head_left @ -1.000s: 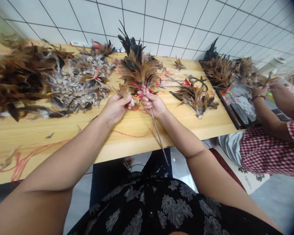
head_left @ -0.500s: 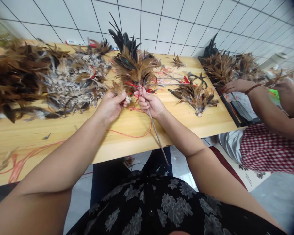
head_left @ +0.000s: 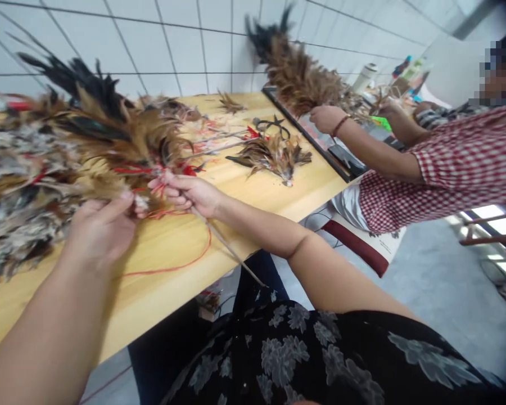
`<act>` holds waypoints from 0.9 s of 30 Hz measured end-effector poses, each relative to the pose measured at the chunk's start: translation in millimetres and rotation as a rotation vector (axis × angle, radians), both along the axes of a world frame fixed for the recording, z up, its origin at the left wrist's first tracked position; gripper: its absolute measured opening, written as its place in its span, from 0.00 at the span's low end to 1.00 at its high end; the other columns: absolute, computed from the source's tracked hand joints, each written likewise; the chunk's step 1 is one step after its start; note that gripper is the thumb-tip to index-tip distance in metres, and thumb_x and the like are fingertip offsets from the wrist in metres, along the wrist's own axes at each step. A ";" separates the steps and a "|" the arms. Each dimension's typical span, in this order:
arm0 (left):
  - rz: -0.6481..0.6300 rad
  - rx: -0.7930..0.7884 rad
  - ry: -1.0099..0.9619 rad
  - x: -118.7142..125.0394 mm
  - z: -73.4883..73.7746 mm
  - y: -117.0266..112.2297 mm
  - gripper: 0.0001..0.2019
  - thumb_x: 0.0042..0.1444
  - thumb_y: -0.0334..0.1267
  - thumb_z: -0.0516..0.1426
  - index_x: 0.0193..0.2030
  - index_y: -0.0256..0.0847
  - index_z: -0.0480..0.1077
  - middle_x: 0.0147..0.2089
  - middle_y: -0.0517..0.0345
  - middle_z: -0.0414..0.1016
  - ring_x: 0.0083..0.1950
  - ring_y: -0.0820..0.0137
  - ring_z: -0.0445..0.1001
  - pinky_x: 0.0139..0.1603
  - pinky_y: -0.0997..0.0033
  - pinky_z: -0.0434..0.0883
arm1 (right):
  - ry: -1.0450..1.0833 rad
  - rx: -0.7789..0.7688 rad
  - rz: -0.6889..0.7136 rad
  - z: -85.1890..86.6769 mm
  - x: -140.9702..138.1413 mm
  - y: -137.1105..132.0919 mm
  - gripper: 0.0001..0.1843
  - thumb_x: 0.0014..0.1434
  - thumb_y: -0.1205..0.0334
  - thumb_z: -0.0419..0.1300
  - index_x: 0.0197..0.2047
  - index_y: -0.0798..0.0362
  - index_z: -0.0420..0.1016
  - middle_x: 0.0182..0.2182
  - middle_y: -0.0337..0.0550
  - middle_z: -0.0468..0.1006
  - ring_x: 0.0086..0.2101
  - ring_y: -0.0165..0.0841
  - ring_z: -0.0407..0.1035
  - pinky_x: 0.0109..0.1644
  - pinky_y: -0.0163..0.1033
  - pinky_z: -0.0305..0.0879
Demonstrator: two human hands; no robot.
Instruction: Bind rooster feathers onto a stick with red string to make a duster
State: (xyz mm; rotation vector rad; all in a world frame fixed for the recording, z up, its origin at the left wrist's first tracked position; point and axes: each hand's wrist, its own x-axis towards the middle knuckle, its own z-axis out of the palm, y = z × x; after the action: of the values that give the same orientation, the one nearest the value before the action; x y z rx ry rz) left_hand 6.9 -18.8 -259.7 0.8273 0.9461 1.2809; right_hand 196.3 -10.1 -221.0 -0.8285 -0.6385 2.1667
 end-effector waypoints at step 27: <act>0.059 -0.046 0.063 3.9 7.0 -3.3 0.28 0.19 0.40 0.85 0.23 0.36 0.76 0.27 0.59 0.73 0.30 0.74 0.71 0.25 0.82 0.73 | 0.016 0.030 -0.081 2.1 12.8 5.9 0.25 0.85 0.58 0.39 0.40 0.56 0.70 0.23 0.27 0.50 0.21 0.22 0.38 0.22 0.26 0.36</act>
State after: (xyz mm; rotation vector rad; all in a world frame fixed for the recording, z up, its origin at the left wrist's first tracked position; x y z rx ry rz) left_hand 10.8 -22.2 -252.7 0.8126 1.0530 1.2852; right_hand 209.1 -4.2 -218.9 -0.8061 -0.6179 2.0841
